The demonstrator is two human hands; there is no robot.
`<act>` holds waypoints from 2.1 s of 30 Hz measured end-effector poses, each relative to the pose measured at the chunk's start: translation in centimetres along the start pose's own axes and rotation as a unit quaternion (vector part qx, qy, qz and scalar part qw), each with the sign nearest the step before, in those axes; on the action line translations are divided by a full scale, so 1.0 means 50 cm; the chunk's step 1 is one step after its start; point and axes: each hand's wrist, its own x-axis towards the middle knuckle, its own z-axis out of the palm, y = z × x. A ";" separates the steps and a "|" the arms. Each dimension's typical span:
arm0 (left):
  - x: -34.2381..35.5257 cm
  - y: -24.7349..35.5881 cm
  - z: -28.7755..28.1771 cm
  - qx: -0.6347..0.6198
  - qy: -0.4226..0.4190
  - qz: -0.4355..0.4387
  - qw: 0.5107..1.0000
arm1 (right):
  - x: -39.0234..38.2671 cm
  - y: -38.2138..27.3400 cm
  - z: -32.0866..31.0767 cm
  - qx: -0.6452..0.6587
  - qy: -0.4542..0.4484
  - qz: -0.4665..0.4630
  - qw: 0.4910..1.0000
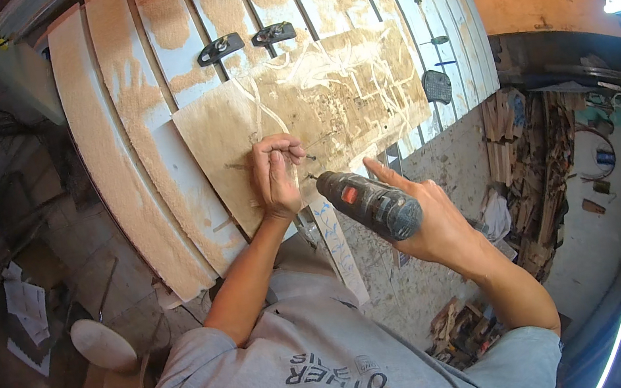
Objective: The person prepares a guitar neck component on a CNC machine by drilling holes into a wooden template with a power drill and positioning the neck piece.
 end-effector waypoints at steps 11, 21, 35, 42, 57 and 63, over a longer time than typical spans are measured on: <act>0.024 -0.013 -0.004 -0.107 0.010 -0.060 0.992 | -0.005 -0.010 -0.024 -0.078 -0.005 -0.003 0.997; 0.030 0.004 -0.013 0.044 -0.065 -0.081 0.994 | -0.007 0.079 -0.010 -0.063 0.025 0.037 0.997; 0.035 -0.039 -0.013 0.031 -0.063 -0.038 0.997 | 0.000 0.252 0.087 -0.081 0.274 -0.074 0.955; 0.040 -0.049 -0.008 0.070 -0.081 -0.024 0.994 | 0.255 0.337 0.139 -0.156 0.349 -0.143 0.913; 0.039 -0.046 -0.007 0.088 -0.063 -0.025 0.994 | 0.152 0.245 0.458 0.767 0.281 0.109 0.567; 0.038 -0.033 -0.002 0.087 -0.062 -0.039 0.993 | 0.223 0.314 0.456 0.775 0.147 0.024 0.614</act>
